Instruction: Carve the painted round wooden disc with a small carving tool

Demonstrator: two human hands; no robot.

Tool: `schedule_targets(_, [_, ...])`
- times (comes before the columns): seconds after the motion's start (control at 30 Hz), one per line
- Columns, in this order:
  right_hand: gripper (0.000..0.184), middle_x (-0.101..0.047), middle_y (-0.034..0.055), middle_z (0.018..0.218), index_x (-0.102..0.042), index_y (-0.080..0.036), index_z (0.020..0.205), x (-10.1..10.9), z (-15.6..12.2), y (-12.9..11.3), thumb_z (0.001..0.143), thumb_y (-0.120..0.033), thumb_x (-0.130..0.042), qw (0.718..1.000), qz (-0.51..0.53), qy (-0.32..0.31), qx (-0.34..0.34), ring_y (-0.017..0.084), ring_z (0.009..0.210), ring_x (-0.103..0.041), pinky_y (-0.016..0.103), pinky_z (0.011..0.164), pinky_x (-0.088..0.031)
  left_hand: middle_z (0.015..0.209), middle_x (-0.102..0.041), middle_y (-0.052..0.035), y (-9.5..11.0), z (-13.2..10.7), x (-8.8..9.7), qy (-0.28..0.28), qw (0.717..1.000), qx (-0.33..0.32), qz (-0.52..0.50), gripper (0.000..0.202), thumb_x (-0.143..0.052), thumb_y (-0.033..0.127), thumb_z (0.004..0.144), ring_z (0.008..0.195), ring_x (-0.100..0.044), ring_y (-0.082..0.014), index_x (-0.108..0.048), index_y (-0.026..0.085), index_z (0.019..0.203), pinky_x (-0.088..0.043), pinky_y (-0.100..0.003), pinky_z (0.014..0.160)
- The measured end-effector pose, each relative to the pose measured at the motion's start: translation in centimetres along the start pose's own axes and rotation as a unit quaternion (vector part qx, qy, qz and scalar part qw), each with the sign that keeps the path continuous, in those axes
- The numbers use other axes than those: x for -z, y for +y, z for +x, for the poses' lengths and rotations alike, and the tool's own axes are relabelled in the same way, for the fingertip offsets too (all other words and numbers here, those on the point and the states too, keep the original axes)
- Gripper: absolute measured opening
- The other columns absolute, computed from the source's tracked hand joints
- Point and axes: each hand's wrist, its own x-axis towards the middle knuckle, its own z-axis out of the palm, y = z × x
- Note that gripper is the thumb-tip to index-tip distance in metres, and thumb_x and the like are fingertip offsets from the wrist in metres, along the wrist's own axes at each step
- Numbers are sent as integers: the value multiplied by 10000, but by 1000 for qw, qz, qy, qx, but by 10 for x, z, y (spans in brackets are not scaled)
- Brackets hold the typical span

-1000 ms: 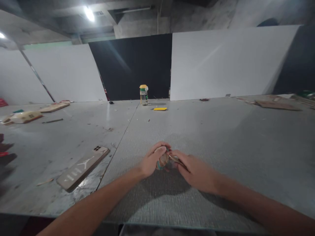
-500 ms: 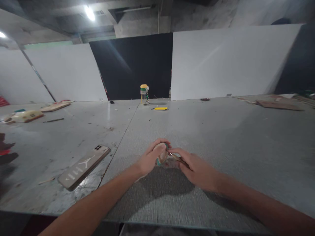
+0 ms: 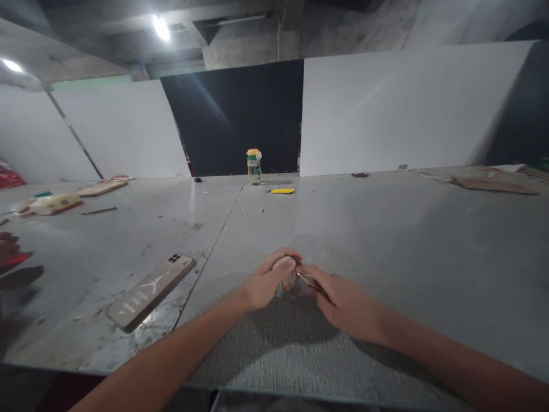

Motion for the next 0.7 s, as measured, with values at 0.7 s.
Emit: schedule_targets(0.7, [410, -679, 100, 1051, -450, -205, 1330, 4, 0, -1, 926, -152, -402, 1000, -5, 18, -22, 215, 897, -626, 328, 778, -451, 851, -575, -45, 9, -2, 5, 17, 1000, -12, 12, 369, -518, 509, 852, 694, -543, -128, -566, 184, 1021, -462, -238, 600])
